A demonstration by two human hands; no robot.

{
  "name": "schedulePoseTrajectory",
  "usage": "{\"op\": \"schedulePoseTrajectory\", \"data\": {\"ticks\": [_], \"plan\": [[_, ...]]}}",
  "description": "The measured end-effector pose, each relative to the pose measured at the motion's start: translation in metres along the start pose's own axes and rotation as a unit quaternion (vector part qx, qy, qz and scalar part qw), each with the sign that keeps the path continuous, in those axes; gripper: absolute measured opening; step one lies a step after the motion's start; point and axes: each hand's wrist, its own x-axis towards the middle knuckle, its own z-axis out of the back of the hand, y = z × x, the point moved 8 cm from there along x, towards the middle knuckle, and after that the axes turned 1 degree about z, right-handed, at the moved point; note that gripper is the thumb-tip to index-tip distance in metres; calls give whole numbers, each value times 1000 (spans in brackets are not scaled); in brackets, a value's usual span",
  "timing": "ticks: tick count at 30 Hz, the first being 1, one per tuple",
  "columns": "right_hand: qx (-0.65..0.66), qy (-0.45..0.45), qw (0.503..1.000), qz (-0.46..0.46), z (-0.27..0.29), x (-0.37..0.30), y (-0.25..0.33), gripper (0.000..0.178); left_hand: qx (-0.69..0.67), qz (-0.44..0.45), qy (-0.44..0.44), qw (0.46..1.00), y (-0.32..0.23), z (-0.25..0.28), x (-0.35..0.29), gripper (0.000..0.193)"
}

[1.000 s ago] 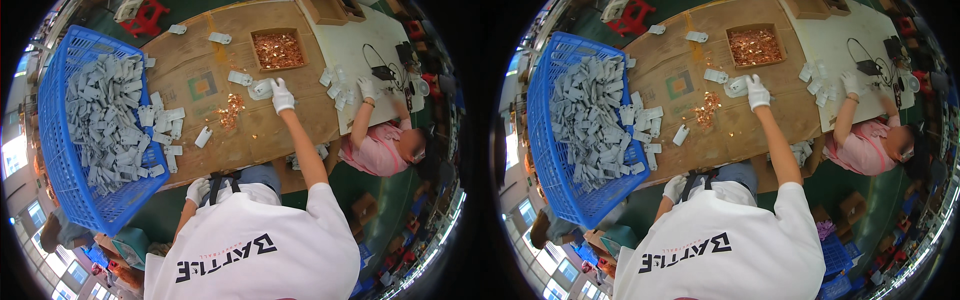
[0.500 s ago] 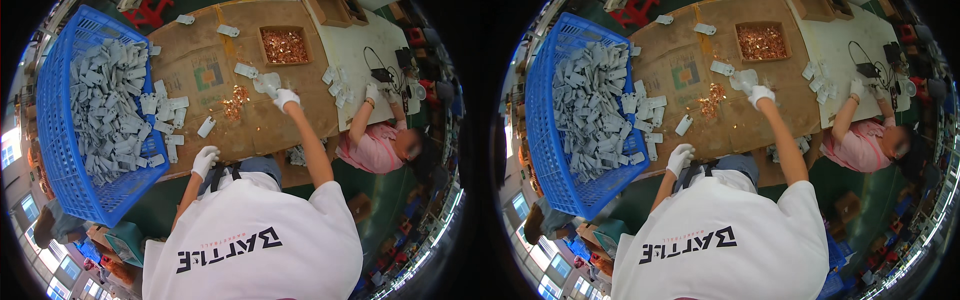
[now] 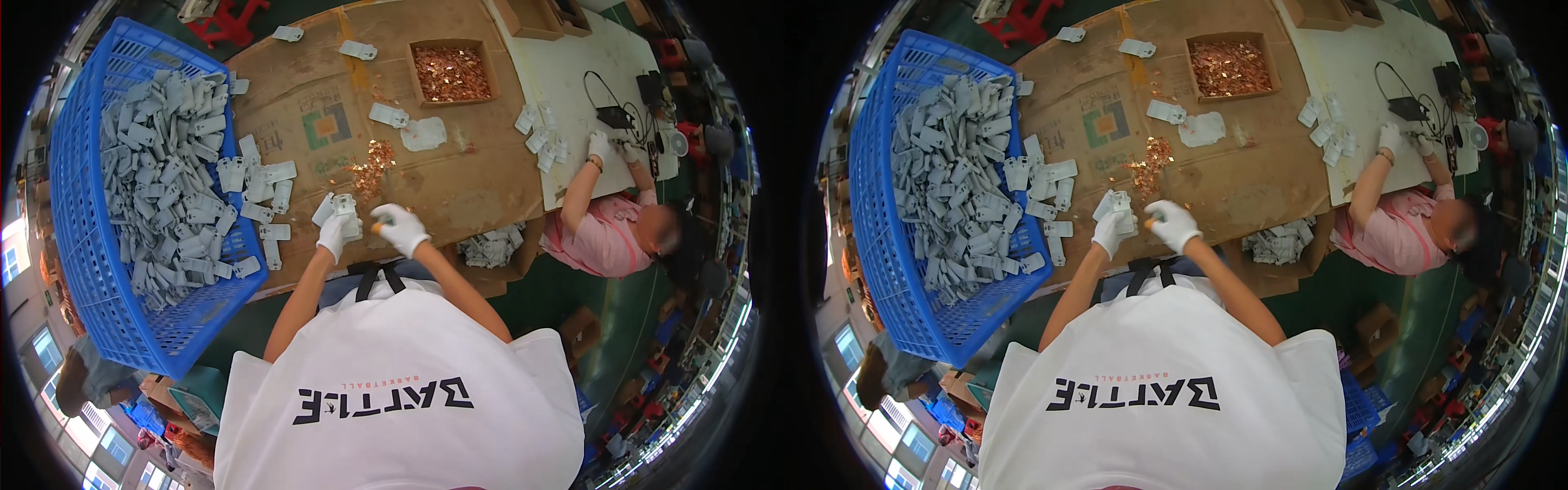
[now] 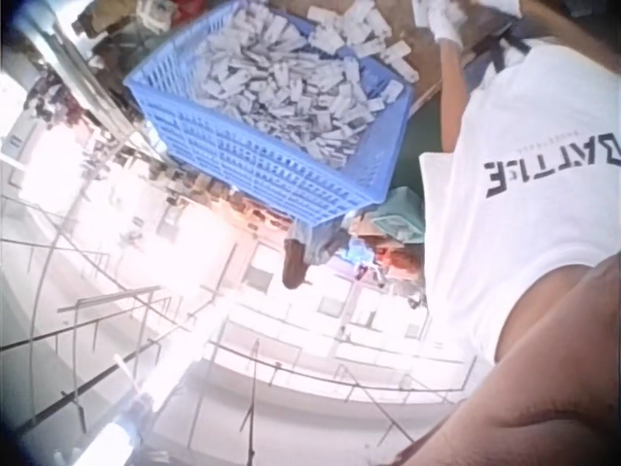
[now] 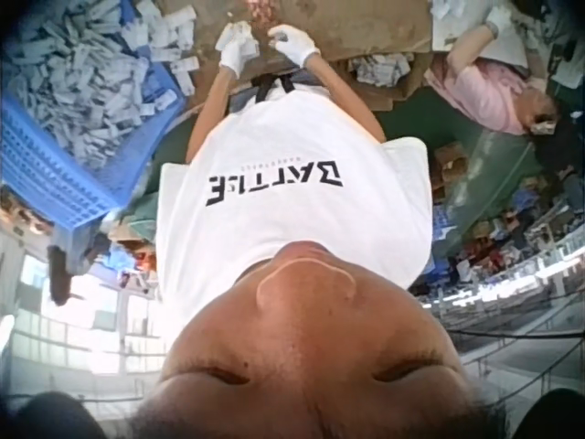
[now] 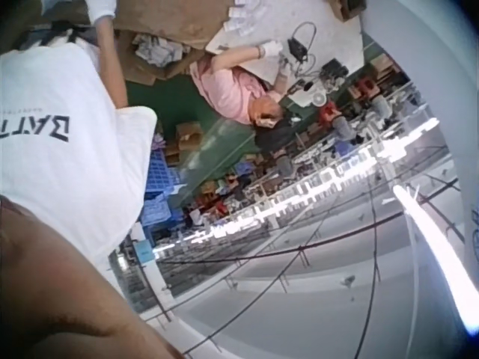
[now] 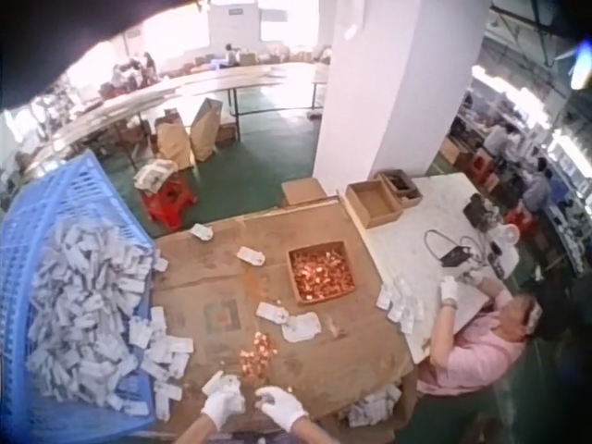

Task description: The person assembles electronic components by placing metal contacts into plastic housings using a manual dispenser tool.

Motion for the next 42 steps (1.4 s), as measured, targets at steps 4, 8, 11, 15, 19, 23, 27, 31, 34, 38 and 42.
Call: {"op": "schedulePoseTrajectory", "data": {"ticks": [4, 8, 11, 15, 19, 23, 27, 31, 34, 38, 42], "plan": [[-269, -215, 937, -55, 79, -7, -55, 21, -10, 60, -17, 998, 4, 8, -11, 40], [-266, -238, 926, -121, 96, -16, -87, 18, 3, 44, 7, 999, 1, 5, -41, 61], [-281, -245, 923, -92, 86, -7, -87, 19, -24, 38, 8, 999, 10, 15, -41, 55], [-317, -220, 916, -112, 72, 6, -93, 18, -58, 55, 20, 997, 15, 17, -36, 46], [-381, -192, 892, -147, 68, 13, -97, 14, -34, 25, 76, 996, 5, 6, -31, 40], [-415, -179, 870, -199, 64, 7, -103, 17, -82, 41, 102, 991, 12, -10, -43, 42], [-250, -212, 928, -179, 22, -16, -57, 18, 88, -20, 46, 995, 19, 44, -36, 49], [-101, -291, 951, -37, -41, -74, 12, 19, 115, 68, 75, 988, 15, 34, -74, 26], [-77, -347, 935, -5, -78, -116, 32, 14, 188, 73, 159, 967, 27, 15, -95, 24], [-86, -417, 904, -42, -118, -159, 19, 10, 378, -23, 302, 875, 48, 1, -123, 27], [-170, -472, 863, -61, -146, -208, 34, 9, 442, -66, 304, 841, 63, 2, -158, 27]]}}
